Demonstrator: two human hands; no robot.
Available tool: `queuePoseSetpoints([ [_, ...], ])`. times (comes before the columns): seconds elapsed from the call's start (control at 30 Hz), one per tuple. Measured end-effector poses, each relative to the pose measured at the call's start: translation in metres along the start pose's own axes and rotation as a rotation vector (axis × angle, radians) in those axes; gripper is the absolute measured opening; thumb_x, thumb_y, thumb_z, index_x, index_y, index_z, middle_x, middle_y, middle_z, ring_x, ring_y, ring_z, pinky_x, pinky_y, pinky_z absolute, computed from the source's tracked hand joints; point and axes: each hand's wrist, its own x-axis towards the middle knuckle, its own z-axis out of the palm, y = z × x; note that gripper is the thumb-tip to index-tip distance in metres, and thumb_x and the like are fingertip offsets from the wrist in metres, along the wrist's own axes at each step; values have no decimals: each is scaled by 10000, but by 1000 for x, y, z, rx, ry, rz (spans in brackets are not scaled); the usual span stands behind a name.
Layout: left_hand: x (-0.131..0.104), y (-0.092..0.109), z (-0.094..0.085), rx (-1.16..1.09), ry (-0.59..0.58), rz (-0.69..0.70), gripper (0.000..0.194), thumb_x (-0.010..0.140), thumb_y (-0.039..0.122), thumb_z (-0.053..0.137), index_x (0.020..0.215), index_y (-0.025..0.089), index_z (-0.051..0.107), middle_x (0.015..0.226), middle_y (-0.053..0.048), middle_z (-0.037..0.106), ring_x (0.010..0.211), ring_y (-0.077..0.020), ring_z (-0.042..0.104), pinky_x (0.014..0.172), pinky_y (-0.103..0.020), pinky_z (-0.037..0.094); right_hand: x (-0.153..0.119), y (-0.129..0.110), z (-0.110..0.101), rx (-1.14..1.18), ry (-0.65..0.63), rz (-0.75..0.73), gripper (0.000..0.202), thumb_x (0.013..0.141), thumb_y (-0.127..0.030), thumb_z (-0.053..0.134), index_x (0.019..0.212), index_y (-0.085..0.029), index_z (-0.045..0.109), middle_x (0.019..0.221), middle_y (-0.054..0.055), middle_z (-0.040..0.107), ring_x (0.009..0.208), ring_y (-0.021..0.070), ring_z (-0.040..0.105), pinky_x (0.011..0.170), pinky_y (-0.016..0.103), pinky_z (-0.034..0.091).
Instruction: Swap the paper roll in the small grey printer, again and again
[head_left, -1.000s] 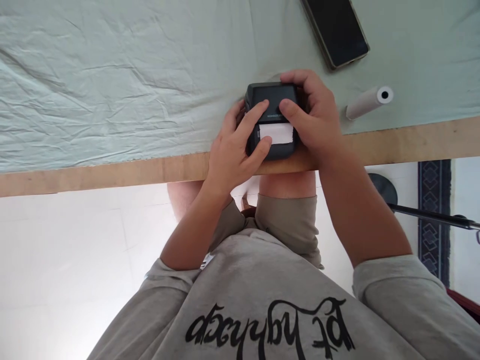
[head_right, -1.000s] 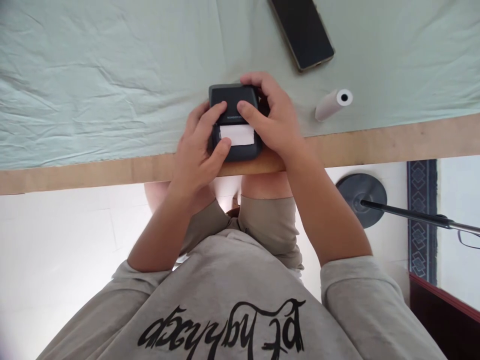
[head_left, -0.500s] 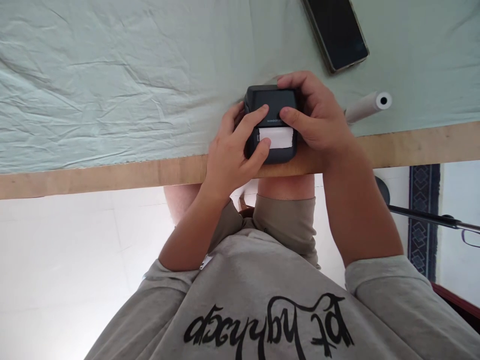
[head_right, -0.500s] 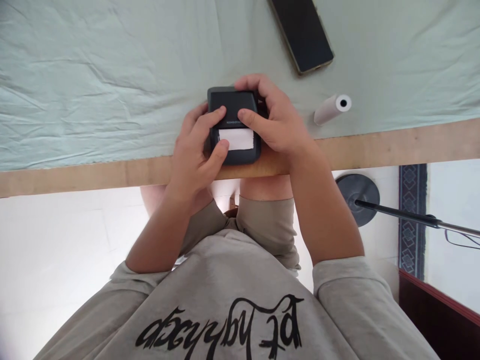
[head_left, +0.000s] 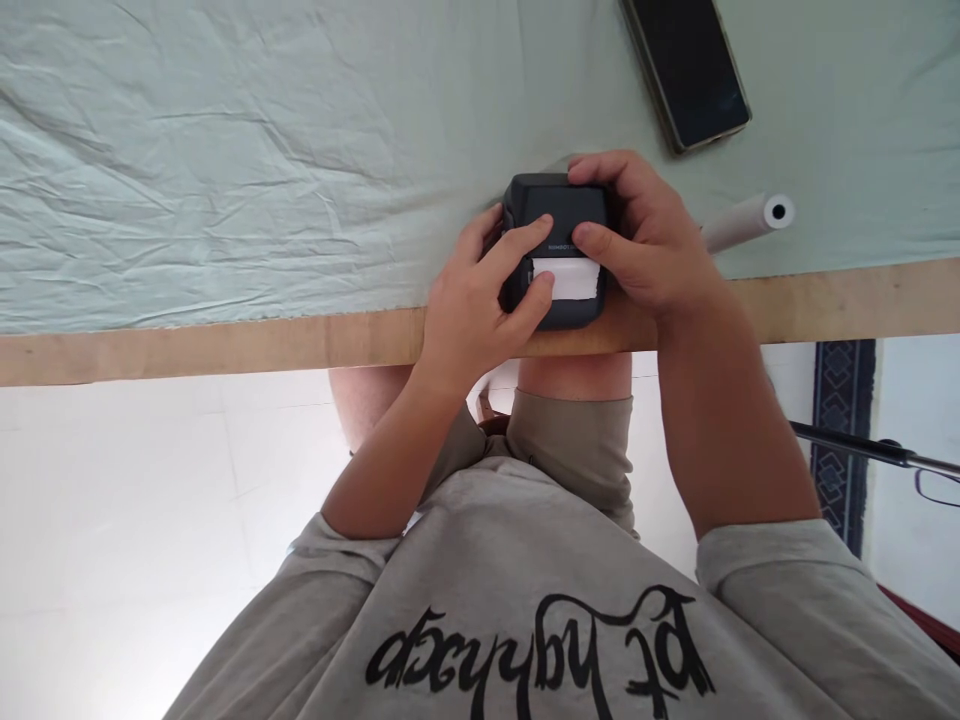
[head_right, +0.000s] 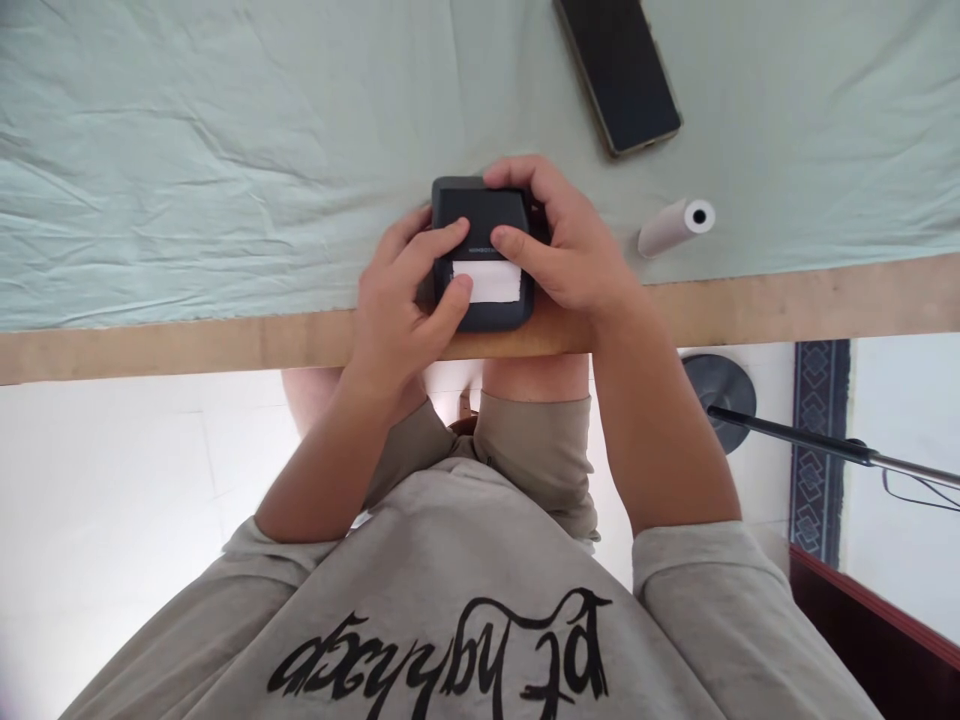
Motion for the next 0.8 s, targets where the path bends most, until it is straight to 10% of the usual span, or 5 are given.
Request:
queuePoseSetpoints([
  [0.8, -17, -8, 4, 202, -73, 27, 1075, 764, 655, 802, 1592, 174, 313, 1637, -209, 412, 1505, -427, 420, 1242, -568, 388, -20, -5, 22, -252, 228, -83, 512, 984, -697, 266, 1354, -437, 507, 1377, 44, 649, 1341, 302, 593, 1172, 573, 458],
])
